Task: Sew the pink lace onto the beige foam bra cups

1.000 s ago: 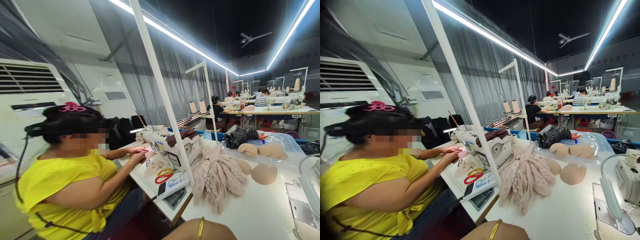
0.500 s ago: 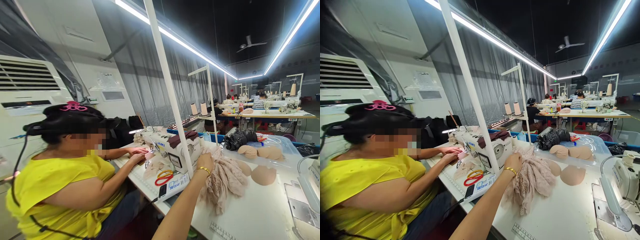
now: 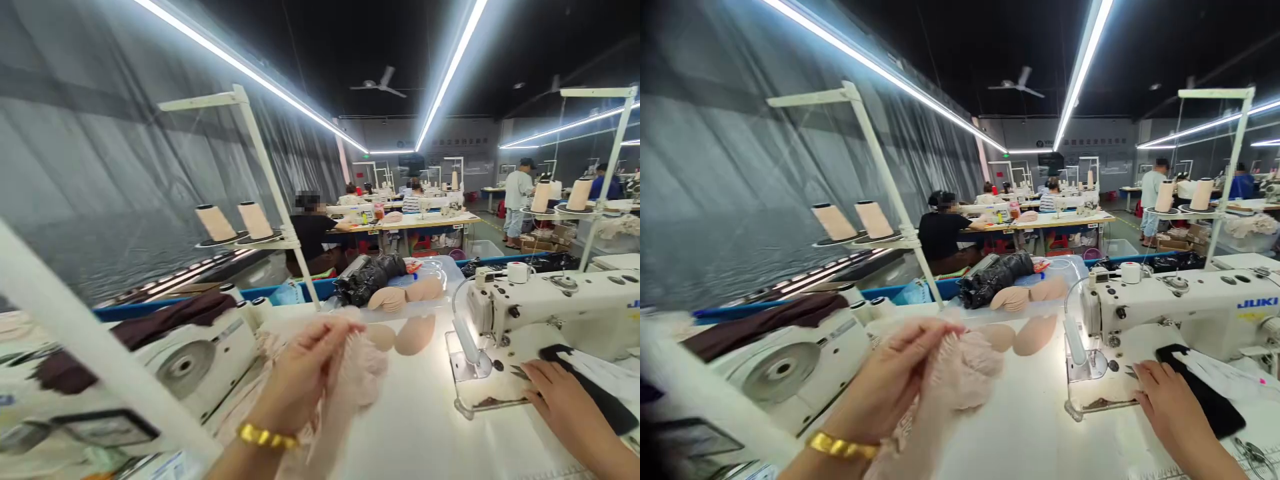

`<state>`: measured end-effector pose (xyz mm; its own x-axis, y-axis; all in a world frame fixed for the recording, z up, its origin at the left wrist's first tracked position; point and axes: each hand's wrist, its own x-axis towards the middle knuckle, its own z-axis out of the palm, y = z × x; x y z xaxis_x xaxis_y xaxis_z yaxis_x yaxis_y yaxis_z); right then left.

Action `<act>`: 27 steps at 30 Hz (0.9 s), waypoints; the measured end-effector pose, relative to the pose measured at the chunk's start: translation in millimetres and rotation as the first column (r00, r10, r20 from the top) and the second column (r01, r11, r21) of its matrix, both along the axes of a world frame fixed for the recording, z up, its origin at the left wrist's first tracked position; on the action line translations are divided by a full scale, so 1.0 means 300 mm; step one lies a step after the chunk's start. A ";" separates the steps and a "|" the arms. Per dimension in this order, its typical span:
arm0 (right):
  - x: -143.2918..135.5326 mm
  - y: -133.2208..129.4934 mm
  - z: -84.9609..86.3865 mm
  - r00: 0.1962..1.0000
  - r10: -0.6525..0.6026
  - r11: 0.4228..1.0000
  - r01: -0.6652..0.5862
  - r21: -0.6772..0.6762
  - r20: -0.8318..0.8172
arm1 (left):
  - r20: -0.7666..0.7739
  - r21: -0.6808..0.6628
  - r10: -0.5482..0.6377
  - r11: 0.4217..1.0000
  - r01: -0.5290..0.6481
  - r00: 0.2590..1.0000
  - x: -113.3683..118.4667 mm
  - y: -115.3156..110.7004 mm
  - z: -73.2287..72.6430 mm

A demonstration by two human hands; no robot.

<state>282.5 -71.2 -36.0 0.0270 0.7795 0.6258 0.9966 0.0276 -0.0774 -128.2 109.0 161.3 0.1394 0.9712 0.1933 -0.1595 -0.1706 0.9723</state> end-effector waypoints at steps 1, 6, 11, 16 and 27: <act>0.033 0.022 0.006 0.999 -0.029 1.000 0.029 -0.010 0.013 | -0.042 -0.061 -0.110 0.992 0.107 0.993 0.042 -0.034 -0.051; 0.049 0.064 -0.010 0.998 -0.014 0.998 0.011 -0.055 -0.057 | -0.015 -0.274 -0.461 0.855 0.440 0.887 0.231 -0.176 -0.291; -0.129 -0.007 0.039 0.961 0.069 0.982 -0.113 -0.153 -0.266 | 0.038 -0.350 -0.569 0.762 0.545 0.821 0.294 -0.204 -0.401; -0.310 0.002 0.153 0.944 0.328 0.944 -0.327 -0.033 0.020 | -0.002 -0.342 -0.568 0.774 0.534 0.823 0.306 -0.214 -0.415; -0.411 0.053 0.159 0.942 0.243 0.967 -0.255 0.025 0.232 | -0.076 -0.355 -0.586 0.772 0.527 0.807 0.322 -0.239 -0.396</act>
